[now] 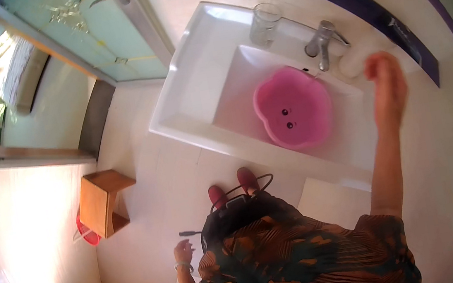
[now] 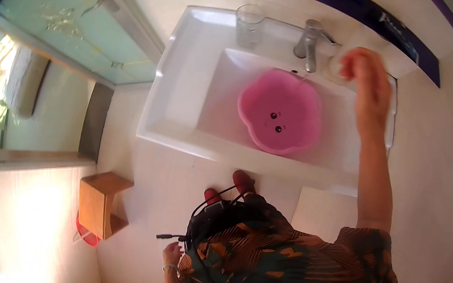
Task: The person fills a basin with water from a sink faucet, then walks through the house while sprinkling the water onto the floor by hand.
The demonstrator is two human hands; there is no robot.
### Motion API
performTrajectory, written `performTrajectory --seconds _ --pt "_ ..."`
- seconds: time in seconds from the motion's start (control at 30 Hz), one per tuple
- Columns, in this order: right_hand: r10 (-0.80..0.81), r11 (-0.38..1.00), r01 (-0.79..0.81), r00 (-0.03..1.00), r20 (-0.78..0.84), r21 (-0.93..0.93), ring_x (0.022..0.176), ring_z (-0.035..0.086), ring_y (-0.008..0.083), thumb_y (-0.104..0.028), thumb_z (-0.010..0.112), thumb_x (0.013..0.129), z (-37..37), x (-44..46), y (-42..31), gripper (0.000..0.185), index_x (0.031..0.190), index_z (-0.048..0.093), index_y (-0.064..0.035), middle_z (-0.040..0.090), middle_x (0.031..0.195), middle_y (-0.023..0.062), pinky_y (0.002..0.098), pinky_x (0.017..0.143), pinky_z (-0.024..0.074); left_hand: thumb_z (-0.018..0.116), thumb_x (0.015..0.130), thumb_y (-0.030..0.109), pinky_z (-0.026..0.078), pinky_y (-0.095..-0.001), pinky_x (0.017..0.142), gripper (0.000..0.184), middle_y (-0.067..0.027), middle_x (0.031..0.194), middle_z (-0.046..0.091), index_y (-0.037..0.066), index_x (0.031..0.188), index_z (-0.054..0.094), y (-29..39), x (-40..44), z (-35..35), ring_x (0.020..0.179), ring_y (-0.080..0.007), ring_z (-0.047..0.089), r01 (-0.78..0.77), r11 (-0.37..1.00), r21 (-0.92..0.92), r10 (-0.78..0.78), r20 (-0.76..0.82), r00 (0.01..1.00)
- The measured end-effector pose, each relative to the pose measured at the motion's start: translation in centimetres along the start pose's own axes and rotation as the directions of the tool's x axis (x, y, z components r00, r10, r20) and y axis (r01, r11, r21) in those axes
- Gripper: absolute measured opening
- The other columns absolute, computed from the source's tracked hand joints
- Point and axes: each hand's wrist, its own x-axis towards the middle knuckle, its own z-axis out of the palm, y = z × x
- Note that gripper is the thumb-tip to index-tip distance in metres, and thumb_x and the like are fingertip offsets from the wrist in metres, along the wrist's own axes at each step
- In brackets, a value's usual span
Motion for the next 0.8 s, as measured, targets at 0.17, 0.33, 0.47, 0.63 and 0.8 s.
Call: performTrajectory --seconds 0.17,0.33,0.47,0.63,0.8 --pt "-0.716 0.642 0.694 0.695 -0.069 0.328 0.079 0.051 0.0116 -0.022 0.046 0.089 -3.5 -4.0 -13.9 0.019 0.098 0.054 -0.0078 0.056 0.093 0.0010 0.0259 0.069 0.0396 0.049 0.080 0.011 0.051 -0.0284 0.058 0.025 -0.0161 0.079 0.064 -0.003 0.098 0.060 2.9 1.3 -1.7 0.063 -0.0201 0.064 -0.066 0.993 0.094 0.069 -0.027 0.997" --pt "-0.957 -0.119 0.991 -0.131 -0.257 -0.061 0.074 0.048 0.0117 -0.029 0.051 0.085 -3.1 -7.2 -21.0 0.022 0.099 0.052 -0.0117 0.054 0.084 -0.0043 0.0230 0.067 0.0376 0.051 0.080 0.010 0.051 -0.0287 0.060 0.024 -0.0159 0.081 0.065 -0.001 0.099 0.060 3.2 1.3 -1.9 0.065 -0.0206 0.064 -0.035 0.992 0.124 0.036 -0.003 0.999" --pt "-0.989 0.024 0.994 0.008 -0.147 -0.107 0.077 0.048 0.0129 -0.028 0.051 0.085 -0.5 -7.9 -21.1 0.022 0.098 0.053 -0.0112 0.055 0.087 -0.0024 0.0231 0.066 0.0372 0.051 0.079 0.009 0.051 -0.0279 0.059 0.025 -0.0158 0.081 0.064 -0.003 0.099 0.059 3.4 1.0 -2.3 0.064 -0.0198 0.064 -0.038 0.993 0.115 0.038 0.004 0.999" --pt "-0.961 0.134 0.984 0.098 -0.259 -0.121 0.090 0.050 0.0157 -0.024 0.050 0.083 1.9 -9.8 -21.1 0.019 0.094 0.055 -0.0095 0.056 0.095 0.0028 0.0246 0.065 0.0375 0.050 0.080 0.009 0.051 -0.0285 0.062 0.025 -0.0163 0.082 0.065 -0.002 0.100 0.059 1.3 0.6 -2.7 0.065 -0.0201 0.064 -0.008 0.999 0.053 0.009 -0.013 1.000" --pt "-0.975 0.116 0.991 0.125 -0.181 0.060 0.094 0.049 0.0164 -0.022 0.050 0.083 1.9 -10.8 -22.0 0.020 0.096 0.054 -0.0084 0.055 0.097 0.0025 0.0253 0.066 0.0376 0.050 0.078 0.006 0.053 -0.0289 0.059 0.025 -0.0184 0.083 0.063 -0.006 0.099 0.058 -1.2 0.3 -3.1 0.066 -0.0203 0.063 0.006 0.997 0.072 -0.006 0.003 1.000"
